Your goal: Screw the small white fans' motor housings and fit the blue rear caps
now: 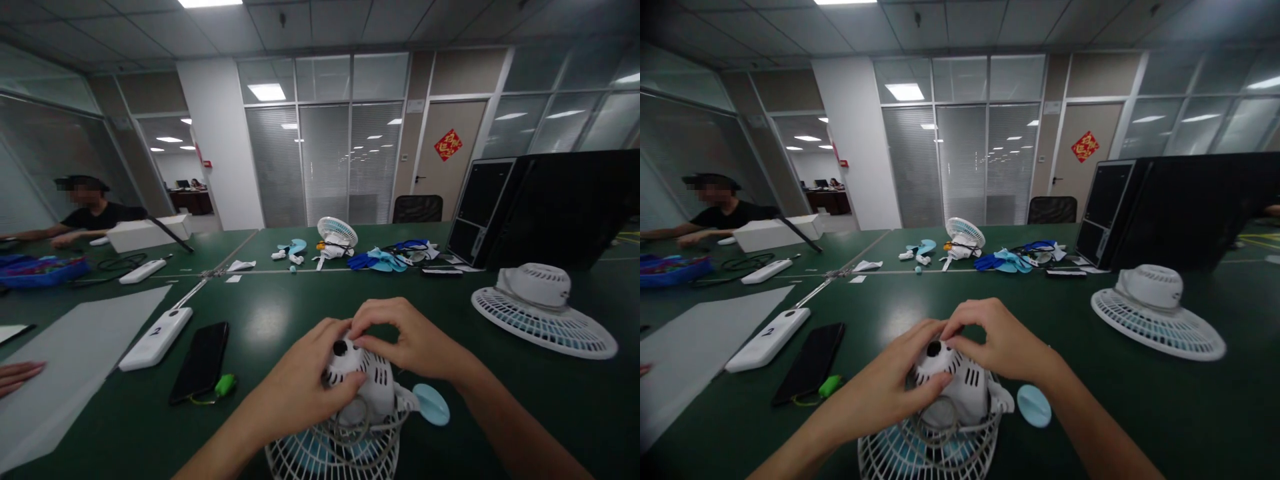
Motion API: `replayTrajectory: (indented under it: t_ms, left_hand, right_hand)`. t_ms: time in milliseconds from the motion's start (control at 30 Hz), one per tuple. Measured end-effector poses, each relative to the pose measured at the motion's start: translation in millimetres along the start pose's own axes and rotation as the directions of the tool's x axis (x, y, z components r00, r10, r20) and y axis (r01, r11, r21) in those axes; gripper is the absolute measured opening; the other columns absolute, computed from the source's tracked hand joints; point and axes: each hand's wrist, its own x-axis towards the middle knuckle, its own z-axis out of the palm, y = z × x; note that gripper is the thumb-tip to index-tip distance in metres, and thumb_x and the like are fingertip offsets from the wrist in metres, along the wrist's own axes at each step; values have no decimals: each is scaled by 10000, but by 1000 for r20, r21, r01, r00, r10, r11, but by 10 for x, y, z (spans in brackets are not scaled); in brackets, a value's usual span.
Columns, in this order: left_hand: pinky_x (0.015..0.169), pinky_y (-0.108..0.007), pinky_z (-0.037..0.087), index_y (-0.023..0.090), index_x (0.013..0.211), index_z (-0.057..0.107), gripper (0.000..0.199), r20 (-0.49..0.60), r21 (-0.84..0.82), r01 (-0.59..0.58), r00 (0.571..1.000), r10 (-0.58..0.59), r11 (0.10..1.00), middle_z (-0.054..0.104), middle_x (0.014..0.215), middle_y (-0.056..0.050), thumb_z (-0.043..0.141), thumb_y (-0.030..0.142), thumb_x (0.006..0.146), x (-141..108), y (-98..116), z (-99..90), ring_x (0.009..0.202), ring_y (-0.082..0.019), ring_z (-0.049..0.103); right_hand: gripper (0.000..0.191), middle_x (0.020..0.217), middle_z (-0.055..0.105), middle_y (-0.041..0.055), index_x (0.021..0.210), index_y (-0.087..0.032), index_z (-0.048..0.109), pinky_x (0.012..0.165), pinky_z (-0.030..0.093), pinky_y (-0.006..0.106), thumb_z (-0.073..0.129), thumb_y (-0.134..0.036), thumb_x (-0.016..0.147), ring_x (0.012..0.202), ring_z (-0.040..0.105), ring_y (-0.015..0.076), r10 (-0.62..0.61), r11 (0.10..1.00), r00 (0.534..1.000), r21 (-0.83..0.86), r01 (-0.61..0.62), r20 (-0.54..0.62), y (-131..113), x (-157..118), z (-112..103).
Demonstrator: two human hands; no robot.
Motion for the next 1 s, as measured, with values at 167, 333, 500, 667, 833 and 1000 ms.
replayTrajectory:
  t_ms: [167, 333, 500, 667, 833, 1000]
  left_hand:
    - [1012, -425, 464, 216, 1312, 510, 463, -14, 13, -2, 1000, 2, 1000, 591, 1246, -83, 622, 265, 865, -1, 13, 11, 1137, -250, 570]
    - [1026, -431, 463, 221, 1316, 507, 464, -21, 32, -4, 1000, 5, 999, 587, 1258, -82, 624, 282, 871, -6, -6, 17, 1147, -254, 571]
    - [1036, -420, 459, 215, 1306, 513, 450, -7, 28, 9, 1000, -8, 1000, 578, 1268, -86, 621, 275, 873, 0, -2, 19, 1154, -250, 566]
    - [1037, -428, 455, 224, 1325, 499, 466, -5, 26, 4, 1000, -4, 1000, 575, 1277, -84, 613, 283, 877, -3, -6, 24, 1155, -253, 564]
    - [1042, -437, 451, 227, 1339, 477, 472, 7, 34, 1, 1000, -1, 999, 564, 1283, -89, 600, 277, 885, -8, -24, 26, 1163, -255, 557]
    - [1066, -442, 434, 230, 1351, 463, 494, 4, 27, -9, 1000, 9, 1000, 561, 1300, -87, 595, 251, 875, -3, -37, 41, 1189, -255, 546]
  right_hand:
    - [104, 907, 732, 37, 901, -195, 734, 788, 503, 298, 630, -191, 895, 864, 664, 157, -21, 997, 1000, -79, 21, 0, -26, -19, -1]
    - [109, 935, 738, 36, 921, -207, 755, 801, 507, 308, 649, -199, 899, 888, 660, 164, -13, 994, 1000, -107, 16, 25, -11, -20, 3]
    - [116, 980, 718, 33, 933, -205, 759, 830, 492, 292, 648, -194, 901, 915, 652, 157, 28, 994, 997, -111, -21, 68, -46, -37, -25]
    - [200, 1042, 668, 46, 947, -179, 739, 870, 475, 285, 557, -259, 965, 954, 628, 151, 85, 995, 981, -73, -73, 174, -141, -46, -92]
    - [185, 1017, 665, 39, 933, -174, 712, 868, 466, 286, 542, -238, 970, 928, 624, 149, 88, 989, 985, -130, -68, 151, -165, -49, -90]
    - [246, 1028, 656, 87, 882, -145, 701, 781, 502, 343, 512, -272, 975, 868, 624, 190, 29, 890, 995, -456, 20, 99, -184, -56, 51]
